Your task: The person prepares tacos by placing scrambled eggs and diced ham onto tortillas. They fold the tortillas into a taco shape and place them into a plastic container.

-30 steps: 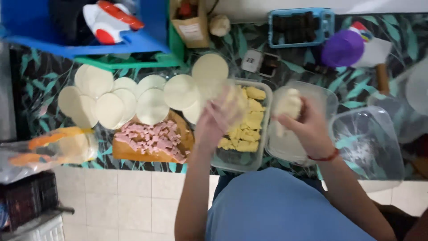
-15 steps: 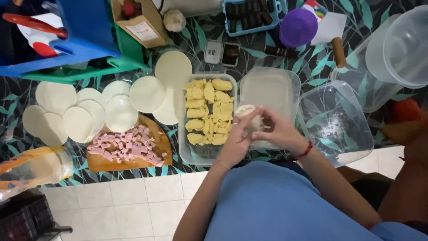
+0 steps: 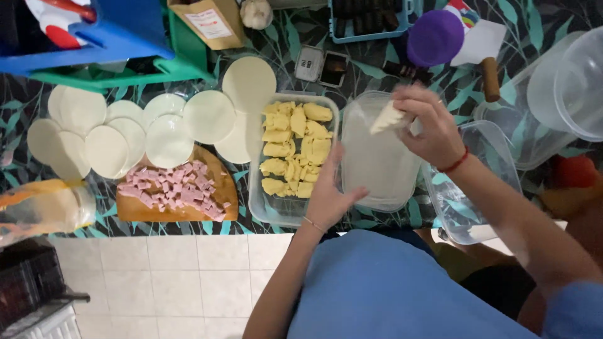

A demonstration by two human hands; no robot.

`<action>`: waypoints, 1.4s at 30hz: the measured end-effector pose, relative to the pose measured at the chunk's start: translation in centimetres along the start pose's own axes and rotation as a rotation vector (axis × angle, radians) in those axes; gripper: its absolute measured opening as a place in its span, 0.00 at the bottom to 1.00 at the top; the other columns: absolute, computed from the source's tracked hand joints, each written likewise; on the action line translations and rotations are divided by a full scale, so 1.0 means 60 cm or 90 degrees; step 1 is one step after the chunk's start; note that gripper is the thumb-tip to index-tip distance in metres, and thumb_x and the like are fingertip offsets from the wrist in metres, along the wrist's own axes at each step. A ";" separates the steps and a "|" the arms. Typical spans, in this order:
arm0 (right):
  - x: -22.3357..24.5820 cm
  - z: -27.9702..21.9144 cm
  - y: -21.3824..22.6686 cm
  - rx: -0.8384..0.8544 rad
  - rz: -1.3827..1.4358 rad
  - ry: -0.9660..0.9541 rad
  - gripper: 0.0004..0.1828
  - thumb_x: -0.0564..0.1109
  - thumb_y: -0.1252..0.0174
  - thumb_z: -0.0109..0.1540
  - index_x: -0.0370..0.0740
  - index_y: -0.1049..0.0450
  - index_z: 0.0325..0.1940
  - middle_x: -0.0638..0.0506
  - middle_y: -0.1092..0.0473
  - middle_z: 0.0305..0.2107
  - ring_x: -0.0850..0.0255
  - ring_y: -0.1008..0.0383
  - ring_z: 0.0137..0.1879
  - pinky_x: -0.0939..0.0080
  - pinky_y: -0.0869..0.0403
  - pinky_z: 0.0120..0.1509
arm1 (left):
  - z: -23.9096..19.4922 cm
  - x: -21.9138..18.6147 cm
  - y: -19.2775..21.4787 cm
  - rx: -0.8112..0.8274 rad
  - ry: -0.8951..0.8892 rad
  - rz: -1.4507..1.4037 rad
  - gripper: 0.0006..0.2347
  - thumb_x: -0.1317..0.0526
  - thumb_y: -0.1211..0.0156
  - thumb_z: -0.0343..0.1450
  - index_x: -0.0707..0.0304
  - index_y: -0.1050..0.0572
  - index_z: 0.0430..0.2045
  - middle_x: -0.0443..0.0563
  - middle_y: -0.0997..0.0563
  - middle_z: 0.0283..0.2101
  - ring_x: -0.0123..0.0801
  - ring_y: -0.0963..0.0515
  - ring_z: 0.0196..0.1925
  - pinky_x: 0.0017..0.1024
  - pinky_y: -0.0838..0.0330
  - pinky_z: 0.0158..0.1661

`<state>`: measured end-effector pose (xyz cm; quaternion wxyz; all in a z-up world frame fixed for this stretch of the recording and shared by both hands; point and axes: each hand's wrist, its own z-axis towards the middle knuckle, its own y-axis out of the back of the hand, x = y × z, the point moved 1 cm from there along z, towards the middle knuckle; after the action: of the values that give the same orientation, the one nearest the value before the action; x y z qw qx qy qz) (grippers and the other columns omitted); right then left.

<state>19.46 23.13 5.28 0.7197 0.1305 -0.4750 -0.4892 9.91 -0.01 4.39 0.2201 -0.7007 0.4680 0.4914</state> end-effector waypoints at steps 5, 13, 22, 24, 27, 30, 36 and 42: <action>-0.057 -0.027 -0.075 0.193 -0.150 0.199 0.11 0.40 0.47 0.69 0.39 0.32 0.56 0.49 0.34 0.56 0.55 0.36 0.69 0.47 0.38 0.79 | -0.034 0.155 -0.047 0.113 -0.055 0.151 0.30 0.46 0.31 0.65 0.29 0.32 0.65 0.44 0.24 0.62 0.44 0.26 0.66 0.43 0.31 0.64; -0.129 -0.077 -0.145 0.307 -0.340 0.331 0.07 0.51 0.45 0.69 0.54 0.25 0.49 0.54 0.31 0.46 0.55 0.28 0.62 0.41 0.35 0.79 | -0.073 0.157 -0.015 0.116 -0.061 0.042 0.29 0.47 0.30 0.65 0.47 0.28 0.63 0.51 0.22 0.59 0.44 0.24 0.63 0.41 0.32 0.63; -0.091 -0.054 -0.161 0.289 -0.488 0.301 0.05 0.47 0.42 0.67 0.55 0.28 0.46 0.57 0.33 0.47 0.61 0.28 0.58 0.47 0.37 0.86 | -0.073 0.105 0.090 0.180 -0.055 0.019 0.22 0.54 0.36 0.72 0.58 0.27 0.62 0.61 0.23 0.61 0.53 0.24 0.65 0.51 0.32 0.63; -0.101 -0.067 -0.150 0.296 -0.352 0.206 0.15 0.45 0.38 0.68 0.54 0.26 0.59 0.46 0.25 0.56 0.50 0.23 0.59 0.46 0.28 0.63 | -0.043 0.174 0.144 0.034 0.016 -0.013 0.19 0.61 0.42 0.69 0.52 0.25 0.57 0.46 0.17 0.56 0.31 0.18 0.56 0.30 0.28 0.57; -0.039 -0.050 -0.106 0.302 -0.287 0.069 0.23 0.41 0.30 0.58 0.43 0.24 0.58 0.41 0.29 0.60 0.44 0.28 0.66 0.43 0.27 0.69 | -0.022 0.156 0.287 -0.222 0.146 0.200 0.17 0.46 0.54 0.73 0.42 0.18 0.48 0.45 0.14 0.41 0.32 0.17 0.39 0.31 0.26 0.41; 0.042 -0.021 -0.089 0.170 -0.143 -0.022 0.19 0.36 0.32 0.66 0.32 0.25 0.61 0.32 0.31 0.57 0.37 0.29 0.63 0.38 0.28 0.67 | 0.071 0.214 0.433 -0.438 0.122 0.241 0.21 0.41 0.51 0.74 0.58 0.20 0.29 0.55 0.15 0.35 0.49 0.17 0.40 0.42 0.27 0.43; 0.182 -0.006 -0.169 0.048 -0.047 -0.127 0.15 0.32 0.34 0.64 0.28 0.30 0.53 0.32 0.27 0.53 0.38 0.29 0.63 0.40 0.32 0.72 | 0.305 0.373 0.596 -0.461 0.269 0.596 0.32 0.32 0.59 0.72 0.41 0.36 0.69 0.58 0.45 0.75 0.58 0.49 0.76 0.74 0.65 0.67; 0.282 0.054 -0.263 0.127 0.100 -0.213 0.17 0.36 0.36 0.62 0.42 0.22 0.55 0.47 0.27 0.54 0.50 0.24 0.61 0.51 0.24 0.60 | 0.274 0.312 0.578 -0.633 -0.096 0.477 0.03 0.52 0.44 0.76 0.43 0.25 0.36 0.37 0.22 0.42 0.40 0.18 0.50 0.61 0.42 0.66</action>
<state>8.85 2.30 6.06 0.6503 0.0810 -0.6426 -0.3969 -26.76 -11.75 -14.02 -0.2871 -0.4710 0.3808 0.7421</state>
